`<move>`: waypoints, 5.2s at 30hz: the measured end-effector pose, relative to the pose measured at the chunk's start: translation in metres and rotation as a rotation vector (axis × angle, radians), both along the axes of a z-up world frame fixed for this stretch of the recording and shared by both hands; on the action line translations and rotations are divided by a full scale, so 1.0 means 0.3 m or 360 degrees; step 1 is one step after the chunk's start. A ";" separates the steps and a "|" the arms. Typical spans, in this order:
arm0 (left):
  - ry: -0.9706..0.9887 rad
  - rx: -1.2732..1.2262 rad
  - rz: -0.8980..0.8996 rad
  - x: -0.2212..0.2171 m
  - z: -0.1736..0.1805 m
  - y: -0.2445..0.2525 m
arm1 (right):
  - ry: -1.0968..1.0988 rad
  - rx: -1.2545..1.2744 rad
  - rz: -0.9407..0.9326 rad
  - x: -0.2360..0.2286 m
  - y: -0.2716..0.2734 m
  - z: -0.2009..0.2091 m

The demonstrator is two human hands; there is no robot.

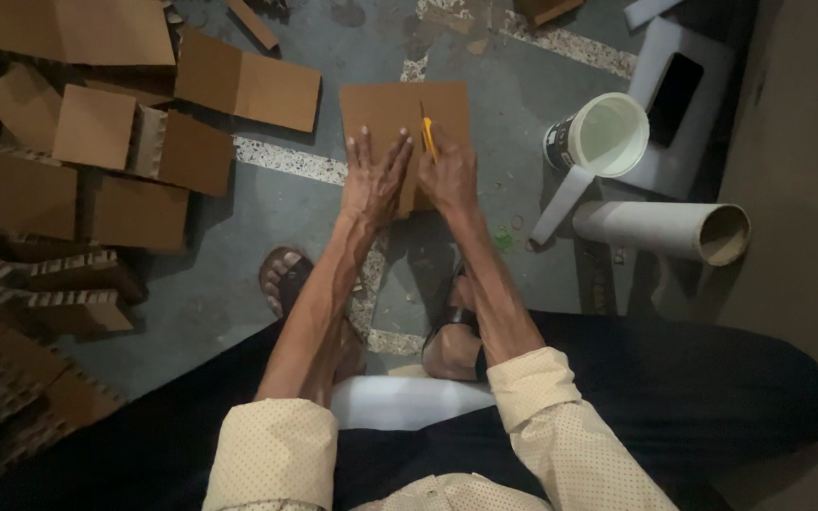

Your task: The person sits on the floor and uses a yellow utility knife to cut a piece of cardboard into smaller rectangular sections. They repeatedly score the cardboard, tear it apart by hand, and place the cut pieces into a growing pile on the floor.

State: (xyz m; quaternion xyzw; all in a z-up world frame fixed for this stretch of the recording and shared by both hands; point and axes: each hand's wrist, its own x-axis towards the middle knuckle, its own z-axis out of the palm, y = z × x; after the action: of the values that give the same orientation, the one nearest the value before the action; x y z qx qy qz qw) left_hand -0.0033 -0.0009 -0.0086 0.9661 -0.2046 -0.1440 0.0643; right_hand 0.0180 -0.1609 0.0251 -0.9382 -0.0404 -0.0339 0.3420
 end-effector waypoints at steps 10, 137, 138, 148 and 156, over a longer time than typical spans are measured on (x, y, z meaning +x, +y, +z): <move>-0.0474 -0.0043 0.0020 -0.010 -0.022 0.001 | -0.0234 -0.0075 -0.0022 -0.111 -0.005 0.002; -0.0377 0.0004 0.0003 -0.024 -0.006 0.000 | 0.0118 -0.0422 0.0166 -0.300 -0.064 -0.012; -0.0516 0.0076 -0.0002 -0.022 -0.008 -0.001 | 0.0039 -0.0590 0.0229 -0.319 -0.064 -0.009; 0.0074 0.0086 -0.0012 -0.006 0.050 0.001 | 0.0130 -0.0081 -0.0278 -0.513 0.010 -0.047; -0.0238 0.0025 0.0019 -0.022 -0.018 0.003 | 0.0085 -0.0124 -0.0247 -0.578 0.005 -0.119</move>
State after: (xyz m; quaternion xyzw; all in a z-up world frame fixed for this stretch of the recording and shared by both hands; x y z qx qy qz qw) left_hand -0.0098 0.0000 -0.0139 0.9758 -0.2021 -0.0727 0.0422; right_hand -0.1553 -0.1595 -0.0106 -0.9517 0.0404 -0.0336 0.3026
